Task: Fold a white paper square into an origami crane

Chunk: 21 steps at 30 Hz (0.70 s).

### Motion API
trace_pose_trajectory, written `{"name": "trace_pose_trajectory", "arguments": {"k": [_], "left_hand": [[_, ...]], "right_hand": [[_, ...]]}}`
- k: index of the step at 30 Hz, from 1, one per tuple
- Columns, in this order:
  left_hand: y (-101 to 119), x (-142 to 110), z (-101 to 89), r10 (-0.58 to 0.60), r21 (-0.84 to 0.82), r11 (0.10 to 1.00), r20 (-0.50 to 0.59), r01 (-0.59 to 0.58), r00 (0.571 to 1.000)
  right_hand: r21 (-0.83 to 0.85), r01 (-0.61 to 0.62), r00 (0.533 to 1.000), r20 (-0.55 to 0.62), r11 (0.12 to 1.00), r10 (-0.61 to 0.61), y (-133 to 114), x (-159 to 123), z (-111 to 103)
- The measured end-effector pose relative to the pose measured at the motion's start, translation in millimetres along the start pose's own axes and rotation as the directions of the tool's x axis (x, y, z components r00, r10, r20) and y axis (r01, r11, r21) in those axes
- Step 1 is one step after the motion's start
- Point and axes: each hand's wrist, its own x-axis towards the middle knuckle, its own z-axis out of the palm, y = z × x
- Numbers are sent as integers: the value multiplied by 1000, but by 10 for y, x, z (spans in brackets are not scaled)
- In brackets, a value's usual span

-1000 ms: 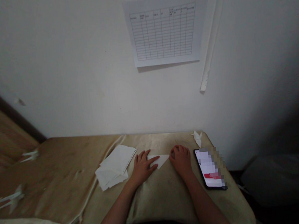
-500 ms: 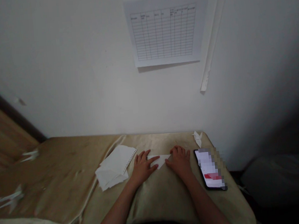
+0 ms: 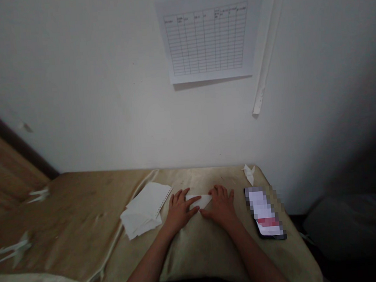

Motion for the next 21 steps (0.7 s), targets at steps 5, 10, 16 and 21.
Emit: {"name": "trace_pose_trajectory", "arguments": {"k": [5,10,16,21], "left_hand": [[16,0,-14,1,-5,1000,-2,-1,1000],[20,-6,-33,3,-5,1000,-3,-3,1000],[18,-8,-26,15,-7,1000,-19,-15,1000],[13,-6,-17,14,-16,1000,-20,-14,1000]], "right_hand": [[-23,-4,999,46,1000,5,-32,-22,-16],[-7,2,998,56,1000,-2,-8,-28,-21],[-3,45,997,56,999,-45,68,-25,21],[-27,69,998,5,997,-69,78,-18,49]]}}
